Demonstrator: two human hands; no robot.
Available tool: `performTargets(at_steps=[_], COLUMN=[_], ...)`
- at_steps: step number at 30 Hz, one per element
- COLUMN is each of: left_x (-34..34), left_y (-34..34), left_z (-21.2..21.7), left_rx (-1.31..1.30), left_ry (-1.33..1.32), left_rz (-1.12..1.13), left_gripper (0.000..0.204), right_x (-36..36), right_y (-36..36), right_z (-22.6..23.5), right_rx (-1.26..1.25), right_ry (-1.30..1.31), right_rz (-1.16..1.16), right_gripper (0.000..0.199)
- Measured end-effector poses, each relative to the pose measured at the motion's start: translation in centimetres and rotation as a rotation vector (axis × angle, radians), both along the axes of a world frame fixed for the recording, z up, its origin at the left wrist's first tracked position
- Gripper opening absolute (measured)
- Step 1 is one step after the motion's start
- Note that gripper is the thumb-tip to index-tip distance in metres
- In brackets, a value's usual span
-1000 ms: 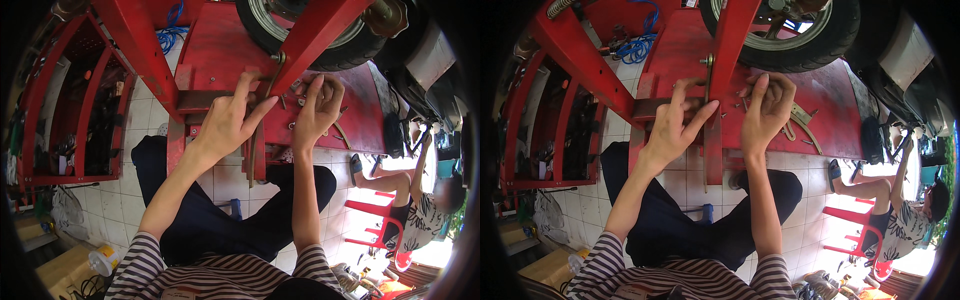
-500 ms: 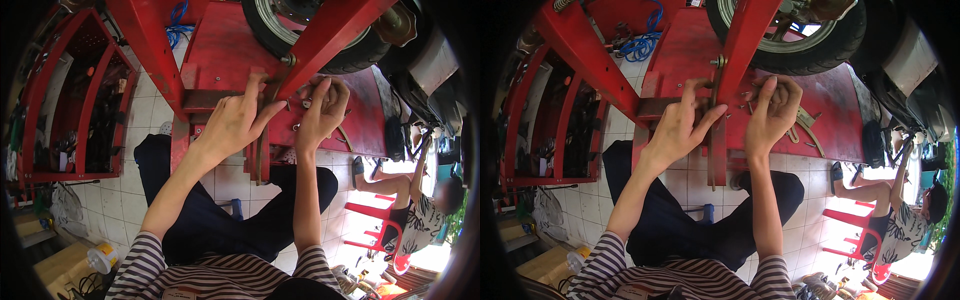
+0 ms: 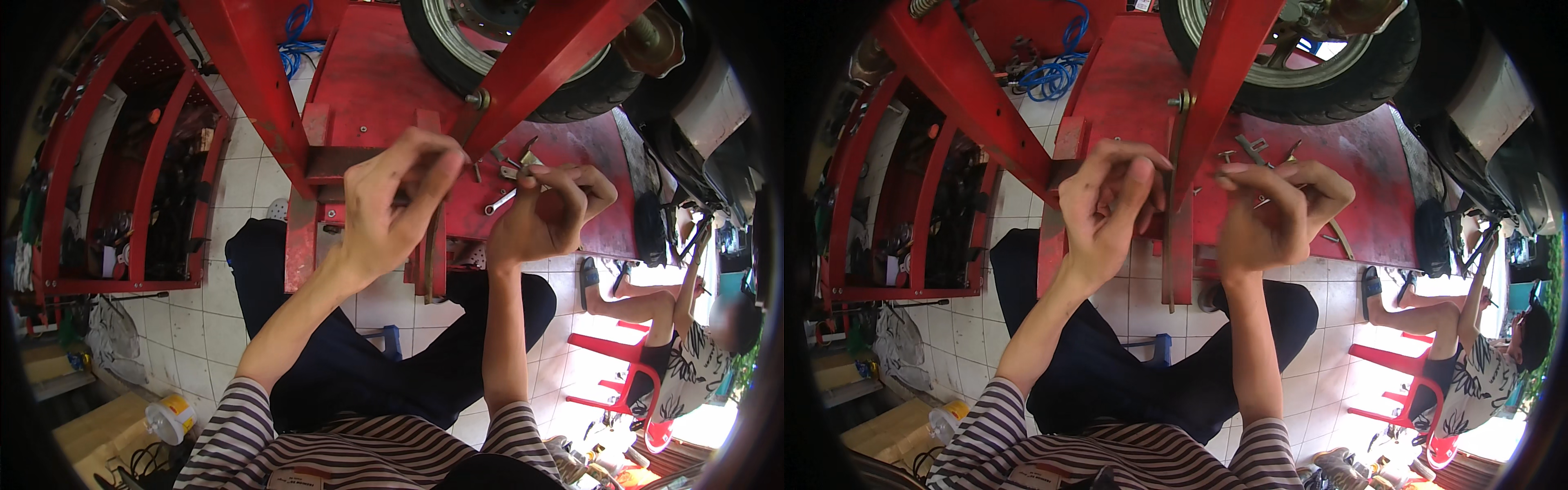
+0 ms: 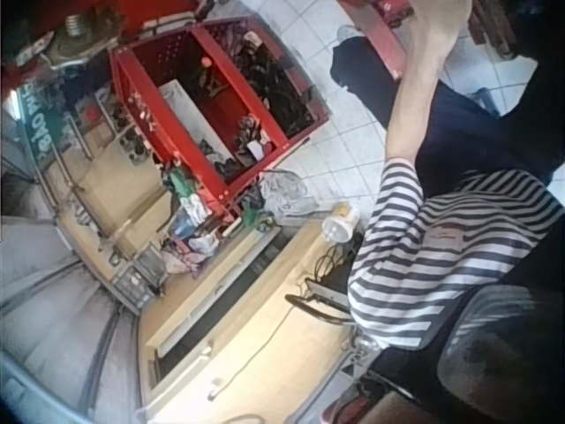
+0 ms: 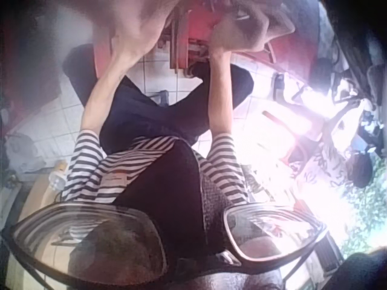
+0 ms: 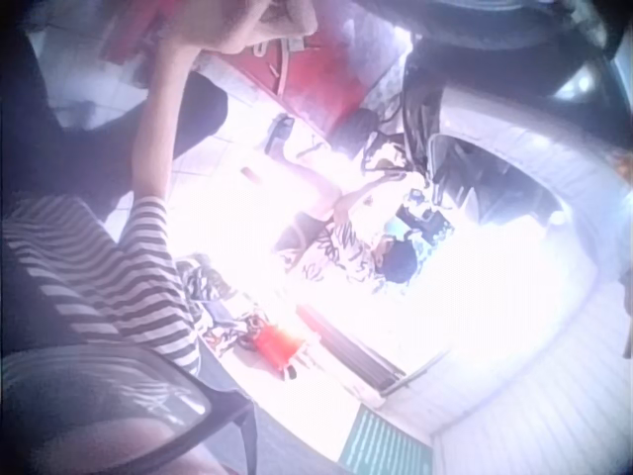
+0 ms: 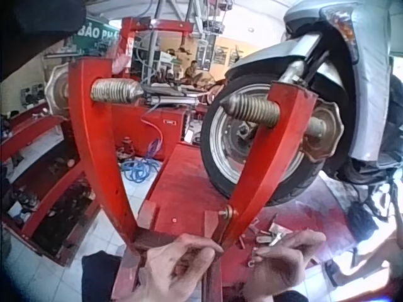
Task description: The person threads a large bolt into a red metal stand and then attaches metal brackets to the frame using smaller bolts and nuts.
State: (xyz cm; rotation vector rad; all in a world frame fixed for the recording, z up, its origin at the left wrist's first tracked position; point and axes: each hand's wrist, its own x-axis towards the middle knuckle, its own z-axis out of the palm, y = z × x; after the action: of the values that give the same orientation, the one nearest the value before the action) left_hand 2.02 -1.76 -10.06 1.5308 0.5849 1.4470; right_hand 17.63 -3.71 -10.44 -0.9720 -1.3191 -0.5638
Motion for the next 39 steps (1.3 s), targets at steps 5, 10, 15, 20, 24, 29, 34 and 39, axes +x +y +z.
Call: performTargets(at_steps=[5,10,15,20,24,29,34,39], left_x=[0.6,0.2,0.1,0.0,-0.4,-0.6,-0.9,-1.1], left_y=[-0.5,0.0,0.2,0.7,1.1,1.0,1.0,1.4], left_z=[0.0,0.1,0.0,0.2,-0.1,-0.2,-0.4,-0.8], left_rx=[-0.118,-0.254,-0.235,-0.241,-0.245,-0.247,-0.241,-0.135], left_ry=[-0.165,-0.164,-0.176,-0.230,-0.233,-0.254,-0.237,-0.143], left_rz=[-0.192,-0.223,-0.229,-0.295,-0.318,-0.287,-0.195,-0.098], left_gripper=[0.013,0.014,0.016,0.017,0.017,0.019,0.021,0.021], right_x=[-1.5,-1.7,-2.2,-1.9,-1.4,-1.4,-0.6,-0.2], right_y=[0.1,1.2,1.2,1.3,1.1,1.3,2.1,2.8], right_z=[0.2,0.0,-0.1,-0.2,0.0,-0.2,-1.3,-1.7], right_rx=[-0.116,-0.121,-0.151,-0.150,-0.203,-0.161,-0.127,-0.340], right_ry=[0.055,0.079,0.139,0.096,0.012,0.031,0.176,0.358], right_rz=[0.117,0.167,0.203,0.200,0.239,0.237,0.253,0.474], right_gripper=[0.026,0.031,0.030,0.033,0.022,0.038,0.042,0.034])
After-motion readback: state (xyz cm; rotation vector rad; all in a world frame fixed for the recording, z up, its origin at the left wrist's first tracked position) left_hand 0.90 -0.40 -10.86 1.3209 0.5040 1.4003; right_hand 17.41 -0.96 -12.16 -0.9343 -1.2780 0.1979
